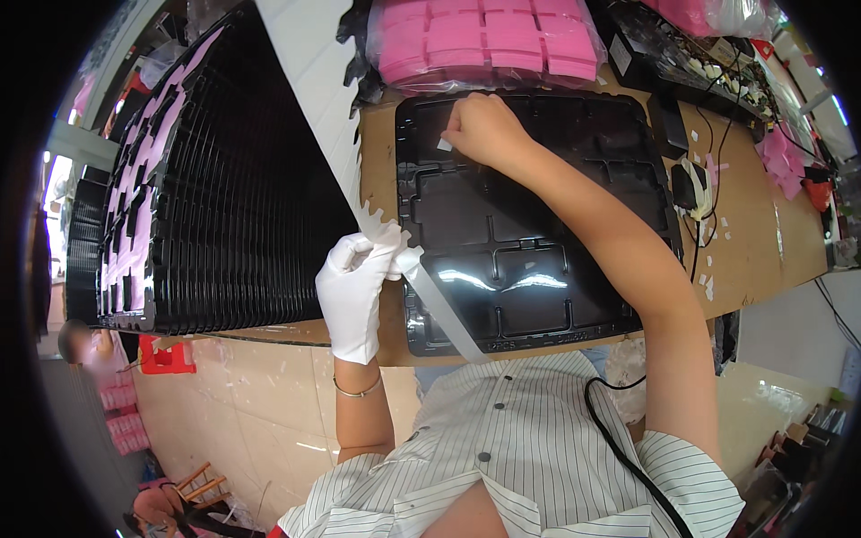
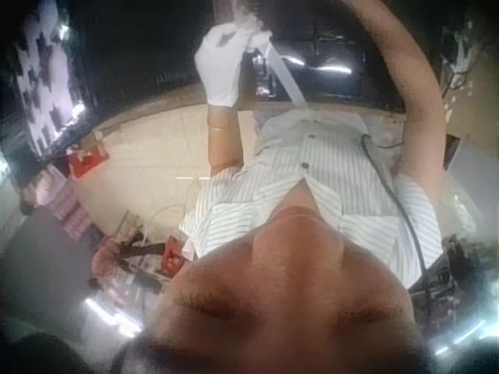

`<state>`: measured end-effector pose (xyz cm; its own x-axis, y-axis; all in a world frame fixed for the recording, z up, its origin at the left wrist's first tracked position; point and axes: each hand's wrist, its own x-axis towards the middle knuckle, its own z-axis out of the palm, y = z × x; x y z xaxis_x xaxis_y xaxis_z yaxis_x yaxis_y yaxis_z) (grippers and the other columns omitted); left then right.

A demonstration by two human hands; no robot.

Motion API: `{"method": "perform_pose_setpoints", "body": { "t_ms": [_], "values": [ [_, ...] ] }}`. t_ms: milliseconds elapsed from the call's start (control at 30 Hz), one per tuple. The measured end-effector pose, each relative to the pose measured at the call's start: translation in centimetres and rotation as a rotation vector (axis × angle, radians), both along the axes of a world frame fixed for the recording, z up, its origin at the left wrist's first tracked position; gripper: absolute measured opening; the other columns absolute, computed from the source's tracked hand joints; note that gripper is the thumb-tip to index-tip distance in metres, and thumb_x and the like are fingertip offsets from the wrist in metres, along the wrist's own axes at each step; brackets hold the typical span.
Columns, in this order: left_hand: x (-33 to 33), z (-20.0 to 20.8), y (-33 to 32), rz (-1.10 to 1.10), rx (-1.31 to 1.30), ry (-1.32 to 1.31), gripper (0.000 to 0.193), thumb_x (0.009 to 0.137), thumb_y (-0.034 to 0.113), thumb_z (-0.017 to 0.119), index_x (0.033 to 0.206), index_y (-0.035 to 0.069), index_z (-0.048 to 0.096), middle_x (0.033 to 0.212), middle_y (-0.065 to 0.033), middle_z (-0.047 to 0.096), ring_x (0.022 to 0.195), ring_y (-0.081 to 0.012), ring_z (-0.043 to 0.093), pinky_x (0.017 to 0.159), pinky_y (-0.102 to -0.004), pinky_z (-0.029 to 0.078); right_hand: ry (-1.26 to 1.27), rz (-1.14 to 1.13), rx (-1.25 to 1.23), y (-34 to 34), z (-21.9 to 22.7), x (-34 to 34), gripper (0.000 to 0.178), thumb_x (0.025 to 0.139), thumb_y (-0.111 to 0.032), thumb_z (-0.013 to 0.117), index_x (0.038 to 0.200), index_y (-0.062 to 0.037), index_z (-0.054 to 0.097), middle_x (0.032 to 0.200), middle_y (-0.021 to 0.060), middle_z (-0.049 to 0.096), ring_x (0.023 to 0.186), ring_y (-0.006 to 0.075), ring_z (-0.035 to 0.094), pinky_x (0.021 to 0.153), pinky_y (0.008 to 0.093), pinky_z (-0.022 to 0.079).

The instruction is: The person assembles black plastic trays with pink foam inserts by hand, using a white jagged plastic strip to secure the components.

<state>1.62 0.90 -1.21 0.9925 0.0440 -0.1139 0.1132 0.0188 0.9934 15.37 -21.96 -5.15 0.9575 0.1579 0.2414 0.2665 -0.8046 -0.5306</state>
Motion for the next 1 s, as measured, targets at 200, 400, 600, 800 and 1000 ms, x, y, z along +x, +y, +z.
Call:
{"method": "perform_pose_setpoints", "body": {
  "t_ms": [200, 400, 600, 800, 1000],
  "values": [
    [0.1, 0.2, 0.1, -0.005, 0.016, -0.012, 0.017, 0.084, 0.011, 0.075, 0.093, -0.002, 0.067, 0.085, -0.0041, 0.067, 0.071, -0.0079, 0.063, 0.065, -0.0200, 0.049, -0.021, -0.012, -0.041, 0.5, 0.2, -0.2, 0.019, 0.074, -0.021, 0.069, 0.069, -0.0032, 0.070, 0.078, 0.0168, 0.066, 0.086, 0.0334, 0.063, 0.081, 0.0426, 0.049],
    [0.2, 0.1, 0.1, -0.011, 0.029, -0.031, 0.017, 0.083, 0.012, 0.075, 0.091, -0.001, 0.068, 0.085, -0.0034, 0.066, 0.071, -0.0071, 0.063, 0.063, -0.0197, 0.049, 0.116, -0.048, -0.066, 0.8, 1.1, -0.2, 0.016, 0.076, -0.021, 0.071, 0.072, -0.0052, 0.072, 0.084, 0.0185, 0.066, 0.093, 0.0345, 0.061, 0.084, 0.0427, 0.048],
    [0.4, 0.3, -0.2, -0.007, 0.050, -0.004, 0.016, 0.083, 0.013, 0.075, 0.090, 0.000, 0.069, 0.084, -0.0029, 0.066, 0.071, -0.0069, 0.062, 0.064, -0.0196, 0.049, -0.180, 0.099, -0.173, 0.4, -0.1, 0.1, 0.012, 0.076, -0.016, 0.070, 0.083, -0.0069, 0.070, 0.089, 0.0151, 0.062, 0.093, 0.0355, 0.056, 0.085, 0.0400, 0.046],
    [0.5, 0.6, -0.3, 0.008, -0.007, 0.005, 0.016, 0.085, 0.011, 0.073, 0.093, -0.002, 0.067, 0.085, -0.0057, 0.068, 0.072, -0.0082, 0.063, 0.066, -0.0204, 0.050, 0.079, 0.196, 0.477, -0.7, 1.2, -3.0, 0.012, 0.084, -0.008, 0.068, 0.079, -0.0020, 0.059, 0.092, 0.0036, 0.061, 0.082, 0.0146, 0.057, 0.075, 0.0298, 0.047],
    [1.0, 0.4, -0.7, -0.053, -0.061, -0.004, 0.014, 0.087, 0.009, 0.070, 0.092, -0.003, 0.066, 0.086, -0.0080, 0.069, 0.073, -0.0093, 0.064, 0.064, -0.0206, 0.050, 0.668, 0.120, 1.331, -2.1, 3.6, -9.2, 0.017, 0.091, -0.008, 0.059, 0.106, 0.0002, 0.055, 0.096, 0.0149, 0.066, 0.089, 0.0194, 0.066, 0.082, 0.0294, 0.054]
  ]
}}
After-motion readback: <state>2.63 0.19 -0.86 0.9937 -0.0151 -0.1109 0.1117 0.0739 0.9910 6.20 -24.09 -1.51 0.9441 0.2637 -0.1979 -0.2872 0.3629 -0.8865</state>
